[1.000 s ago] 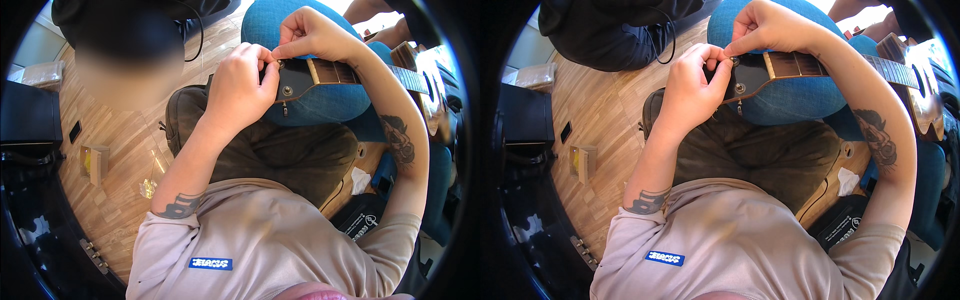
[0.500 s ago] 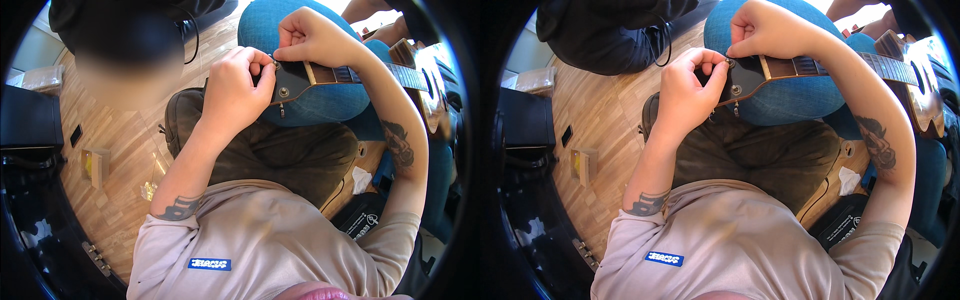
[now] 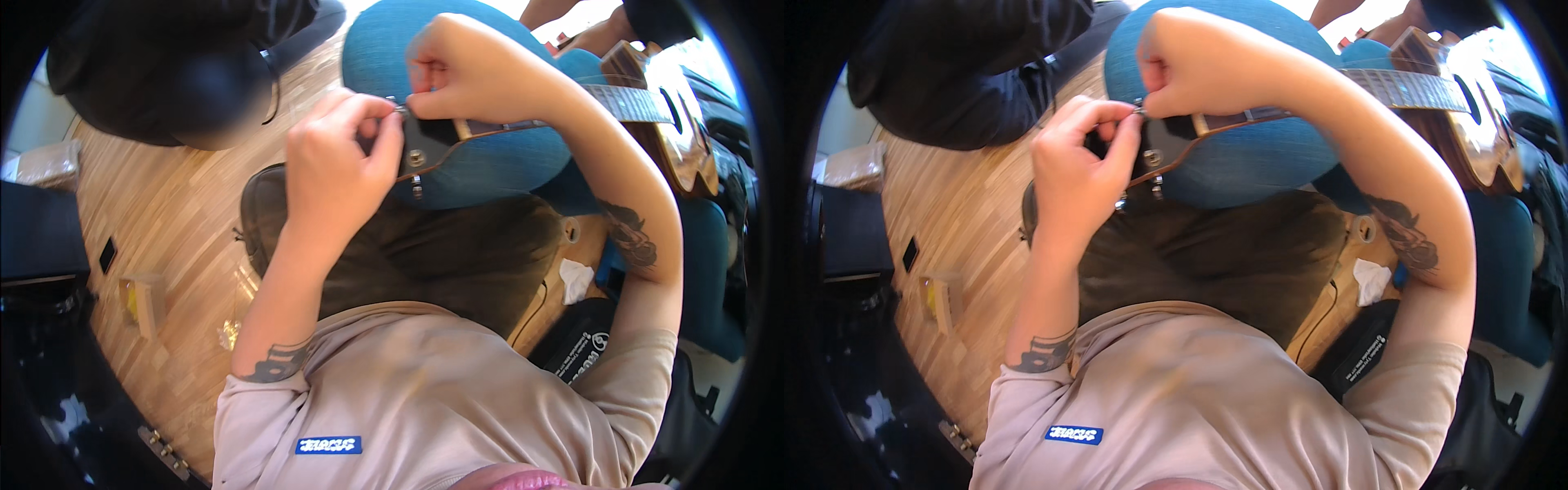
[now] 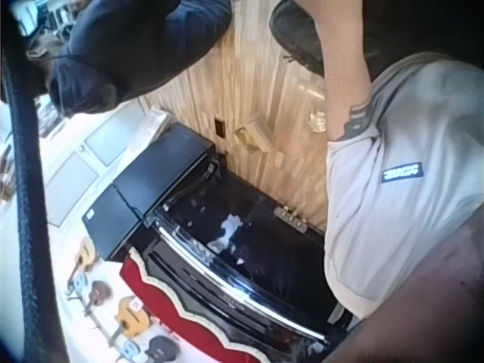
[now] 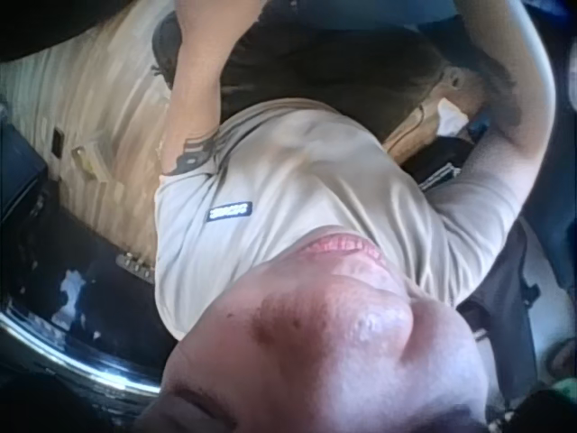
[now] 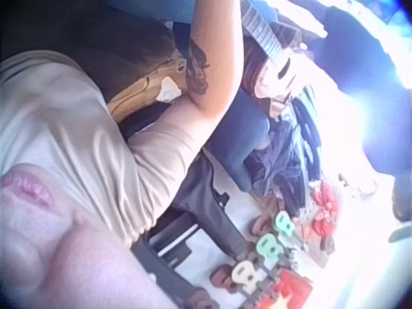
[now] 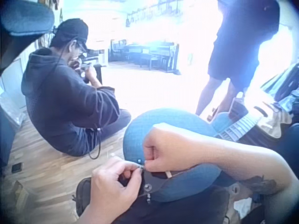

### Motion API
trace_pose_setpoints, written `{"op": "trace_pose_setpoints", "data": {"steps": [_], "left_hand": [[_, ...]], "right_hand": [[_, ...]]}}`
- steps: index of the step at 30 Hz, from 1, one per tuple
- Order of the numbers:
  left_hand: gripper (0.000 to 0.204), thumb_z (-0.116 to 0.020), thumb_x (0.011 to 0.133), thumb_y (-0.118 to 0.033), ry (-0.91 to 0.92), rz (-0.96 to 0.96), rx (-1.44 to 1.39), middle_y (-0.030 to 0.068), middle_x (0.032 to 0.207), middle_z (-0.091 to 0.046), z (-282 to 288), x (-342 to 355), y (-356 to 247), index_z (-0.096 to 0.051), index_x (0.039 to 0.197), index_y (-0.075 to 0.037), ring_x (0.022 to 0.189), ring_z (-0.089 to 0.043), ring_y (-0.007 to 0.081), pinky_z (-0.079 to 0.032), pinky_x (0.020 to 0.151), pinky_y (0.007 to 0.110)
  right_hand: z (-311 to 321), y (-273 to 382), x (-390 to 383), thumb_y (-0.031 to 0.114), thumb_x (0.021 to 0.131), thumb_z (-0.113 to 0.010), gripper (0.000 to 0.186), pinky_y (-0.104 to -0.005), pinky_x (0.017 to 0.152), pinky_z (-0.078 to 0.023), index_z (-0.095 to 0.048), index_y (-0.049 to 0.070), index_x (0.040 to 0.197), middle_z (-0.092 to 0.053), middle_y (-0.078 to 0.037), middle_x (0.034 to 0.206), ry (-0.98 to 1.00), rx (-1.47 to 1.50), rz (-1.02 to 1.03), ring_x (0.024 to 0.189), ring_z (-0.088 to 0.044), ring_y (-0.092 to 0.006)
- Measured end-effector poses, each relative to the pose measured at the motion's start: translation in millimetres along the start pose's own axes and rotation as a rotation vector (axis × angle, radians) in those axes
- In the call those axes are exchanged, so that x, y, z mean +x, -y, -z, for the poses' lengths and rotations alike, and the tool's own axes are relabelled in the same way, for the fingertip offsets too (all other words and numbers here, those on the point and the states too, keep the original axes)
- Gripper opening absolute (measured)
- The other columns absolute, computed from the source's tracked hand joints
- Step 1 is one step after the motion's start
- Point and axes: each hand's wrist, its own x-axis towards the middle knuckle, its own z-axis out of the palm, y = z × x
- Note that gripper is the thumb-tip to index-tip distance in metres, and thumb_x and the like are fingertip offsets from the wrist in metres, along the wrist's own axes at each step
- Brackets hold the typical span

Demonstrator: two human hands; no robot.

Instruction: The person sits on the floor and strings a guitar by hand. They thread a string through the tuning peg hole, pull it taut, and wind it around the post to secure it. The process involves precise manipulation of the string and tuning pegs.

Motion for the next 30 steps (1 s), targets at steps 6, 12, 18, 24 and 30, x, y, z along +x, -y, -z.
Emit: {"op": "trace_pose_setpoints", "data": {"steps": [6,12,18,24,30], "left_hand": [[0.006,-0.081,0.086,-0.004,-0.019,-0.008,0.078,0.0043,0.073,-0.061,1,-1,-6,-0.079,0.091,-0.002,0.066,-0.059,0.0155,-0.046,0.061,0.032],[0.006,-0.081,0.086,-0.011,-0.076,-0.065,0.096,0.0029,0.075,-0.064,-5,0,-3,-0.078,0.086,-0.007,0.062,-0.066,0.0222,-0.050,0.057,0.036],[0.009,-0.080,0.088,-0.011,-0.078,-0.079,0.076,0.0057,0.088,-0.068,-7,1,-1,-0.078,0.096,-0.008,0.071,-0.070,0.0237,-0.054,0.062,0.037],[0.011,-0.076,0.089,-0.013,0.030,-0.030,0.058,0.0086,0.095,-0.070,-5,1,2,-0.076,0.098,-0.005,0.076,-0.071,0.0285,-0.056,0.068,0.042],[0.009,-0.074,0.090,-0.013,0.033,-0.098,0.087,0.0092,0.099,-0.070,-6,5,7,-0.075,0.096,-0.006,0.081,-0.072,0.0335,-0.057,0.070,0.045]], "right_hand": [[-1,12,-7,0.014,0.088,-0.071,0.013,-0.0299,0.055,-0.049,-0.077,0.003,0.087,-0.065,-0.006,0.062,-0.006,-0.010,0.025,0.056,-0.063,-0.0144],[-14,-8,-7,0.005,0.088,-0.068,0.010,-0.0389,0.061,-0.054,-0.077,0.004,0.091,-0.068,-0.014,0.067,-0.110,-0.162,0.367,0.060,-0.067,-0.0307],[-12,-14,-7,0.005,0.086,-0.070,0.007,-0.0454,0.064,-0.054,-0.074,0.004,0.091,-0.068,-0.018,0.071,-0.052,-0.242,0.449,0.067,-0.068,-0.0386],[-7,7,-11,0.010,0.086,-0.067,0.009,-0.0499,0.066,-0.056,-0.072,0.002,0.084,-0.067,-0.021,0.069,-0.015,-0.319,0.382,0.069,-0.068,-0.0430],[-22,7,-29,0.014,0.090,-0.068,0.012,-0.0482,0.064,-0.059,-0.071,0.002,0.089,-0.072,-0.017,0.076,-0.149,-0.378,0.421,0.069,-0.072,-0.0394]]}}
